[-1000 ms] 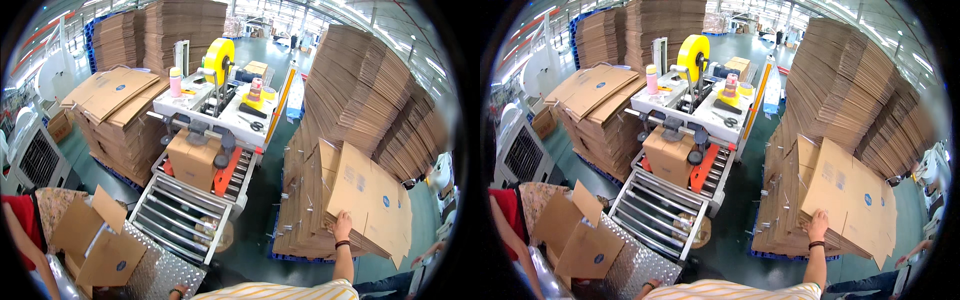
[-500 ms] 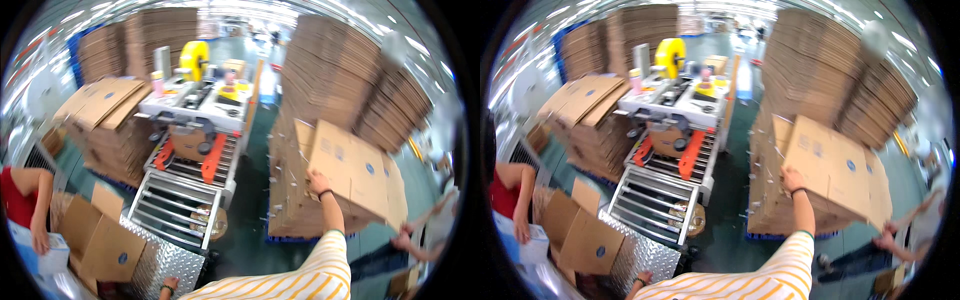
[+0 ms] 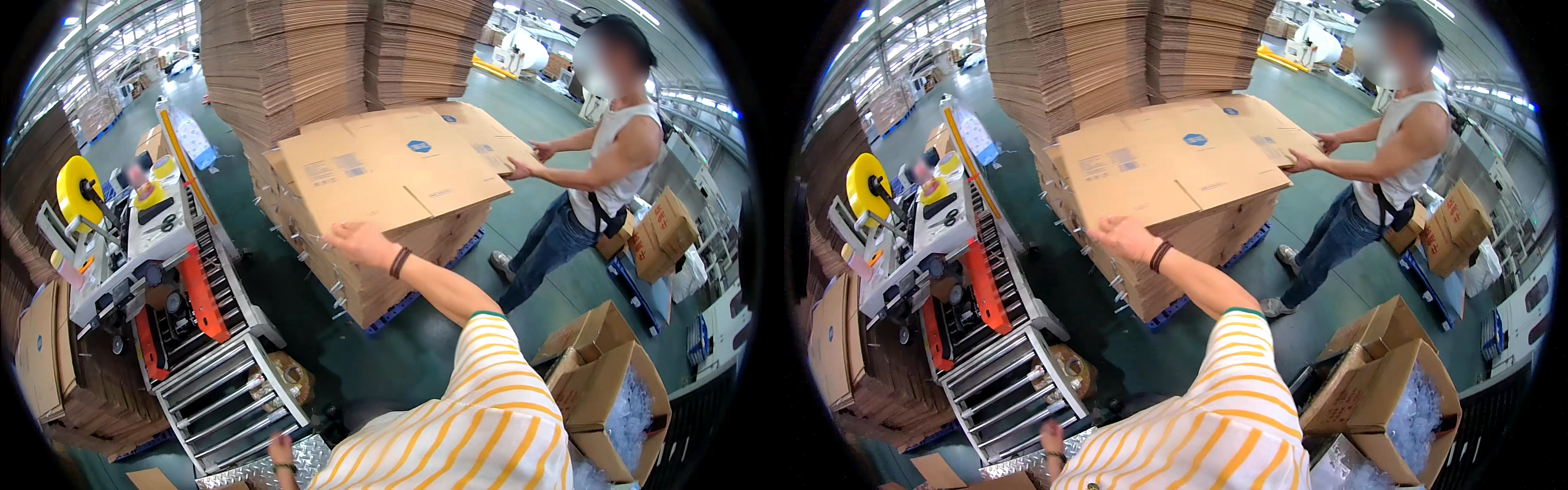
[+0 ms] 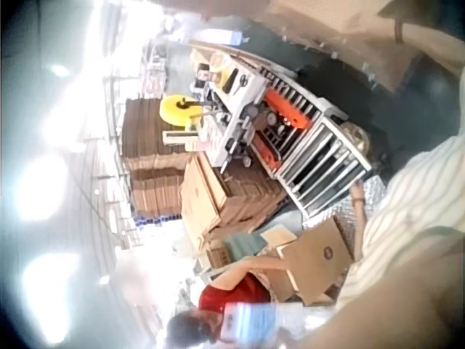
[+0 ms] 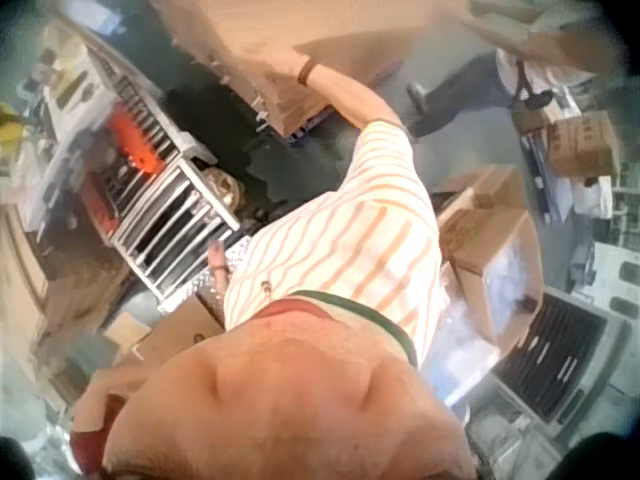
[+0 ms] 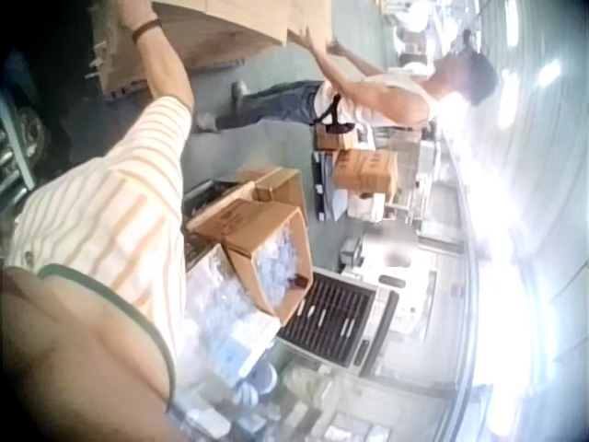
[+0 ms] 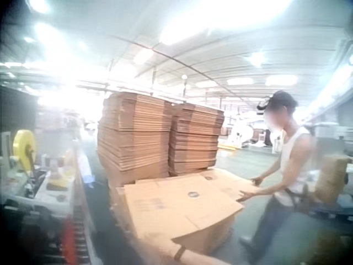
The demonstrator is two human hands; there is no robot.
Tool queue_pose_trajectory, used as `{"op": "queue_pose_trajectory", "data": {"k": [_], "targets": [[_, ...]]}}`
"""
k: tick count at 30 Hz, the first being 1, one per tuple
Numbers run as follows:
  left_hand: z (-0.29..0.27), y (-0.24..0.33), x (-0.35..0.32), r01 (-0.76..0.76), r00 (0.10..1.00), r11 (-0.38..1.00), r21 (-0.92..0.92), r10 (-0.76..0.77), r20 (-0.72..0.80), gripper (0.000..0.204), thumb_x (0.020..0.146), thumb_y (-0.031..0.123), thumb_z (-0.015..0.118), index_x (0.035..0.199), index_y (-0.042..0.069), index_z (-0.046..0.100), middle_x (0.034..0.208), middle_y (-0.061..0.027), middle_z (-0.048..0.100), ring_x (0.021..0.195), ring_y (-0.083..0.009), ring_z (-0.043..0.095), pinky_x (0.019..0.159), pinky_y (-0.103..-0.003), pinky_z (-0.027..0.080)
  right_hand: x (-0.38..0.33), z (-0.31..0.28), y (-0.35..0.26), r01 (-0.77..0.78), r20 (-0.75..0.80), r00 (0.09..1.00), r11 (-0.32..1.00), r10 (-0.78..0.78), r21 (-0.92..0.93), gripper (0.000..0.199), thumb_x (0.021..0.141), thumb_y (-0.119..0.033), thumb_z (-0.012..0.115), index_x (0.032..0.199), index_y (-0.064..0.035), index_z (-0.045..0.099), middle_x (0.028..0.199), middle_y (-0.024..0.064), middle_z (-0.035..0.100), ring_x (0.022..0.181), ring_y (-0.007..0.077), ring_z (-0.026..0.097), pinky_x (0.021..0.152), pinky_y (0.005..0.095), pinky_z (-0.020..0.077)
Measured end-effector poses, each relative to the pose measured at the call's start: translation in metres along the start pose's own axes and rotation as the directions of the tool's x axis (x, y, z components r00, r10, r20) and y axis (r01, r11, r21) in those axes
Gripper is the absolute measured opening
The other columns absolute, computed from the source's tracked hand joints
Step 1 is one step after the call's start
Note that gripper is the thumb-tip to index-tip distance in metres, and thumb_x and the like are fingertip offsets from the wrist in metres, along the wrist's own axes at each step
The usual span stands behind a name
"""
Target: The person places several tissue boxes into larger cardboard containers by hand at a manufacturing station and passes them through a sealing machine. They also retrieve loose scraps and place them into a blue bin.
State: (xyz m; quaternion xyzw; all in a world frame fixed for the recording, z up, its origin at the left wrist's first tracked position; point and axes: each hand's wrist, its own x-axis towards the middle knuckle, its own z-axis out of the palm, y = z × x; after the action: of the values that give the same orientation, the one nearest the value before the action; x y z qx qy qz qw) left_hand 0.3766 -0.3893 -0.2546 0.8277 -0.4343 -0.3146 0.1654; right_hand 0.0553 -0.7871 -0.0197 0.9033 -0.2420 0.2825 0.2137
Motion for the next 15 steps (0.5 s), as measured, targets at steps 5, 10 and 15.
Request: {"op": "queue_pose_trajectory", "data": {"k": [5,10,15], "targets": [[-0.156,0.279,-0.009,-0.787,0.443,0.610,0.088,0.659,-0.608,0.075,0.066,0.014,0.069,0.131,0.003,0.034,0.133,-0.0210,0.034,0.124,-0.0367,0.031,0.103,-0.041,0.024,0.040,-0.132,-0.117,0.343,-0.259,0.918,0.930,-0.301,0.133,0.029,0.072,-0.016,0.058,0.100,-0.0107,0.057,0.084,0.0070,0.057,0.074,0.0194,0.059,0.060,0.0275,0.0496],[-0.196,0.313,-0.066,-0.947,0.253,0.321,0.023,0.787,-0.563,0.021,0.073,0.012,0.060,0.091,0.001,0.061,0.094,-0.0162,0.061,0.090,-0.0281,0.058,0.081,-0.033,0.044,0.061,-0.265,-0.140,0.375,-0.331,0.893,0.910,-0.305,0.176,0.038,0.066,-0.021,0.066,0.102,-0.0107,0.058,0.088,0.0058,0.058,0.080,0.0212,0.059,0.067,0.0313,0.0494],[-0.244,0.146,-0.143,-0.934,0.321,-0.050,-0.353,0.315,-0.893,0.030,0.082,0.003,0.055,0.112,0.002,0.051,0.113,-0.0081,0.055,0.102,-0.0215,0.053,0.091,-0.037,0.042,0.076,-0.322,-0.072,0.043,-0.357,0.929,0.987,-0.095,-0.152,0.080,0.049,-0.026,0.078,0.123,-0.0227,0.047,0.105,0.0047,0.048,0.103,0.0238,0.046,0.095,0.0569,0.0232]]}}
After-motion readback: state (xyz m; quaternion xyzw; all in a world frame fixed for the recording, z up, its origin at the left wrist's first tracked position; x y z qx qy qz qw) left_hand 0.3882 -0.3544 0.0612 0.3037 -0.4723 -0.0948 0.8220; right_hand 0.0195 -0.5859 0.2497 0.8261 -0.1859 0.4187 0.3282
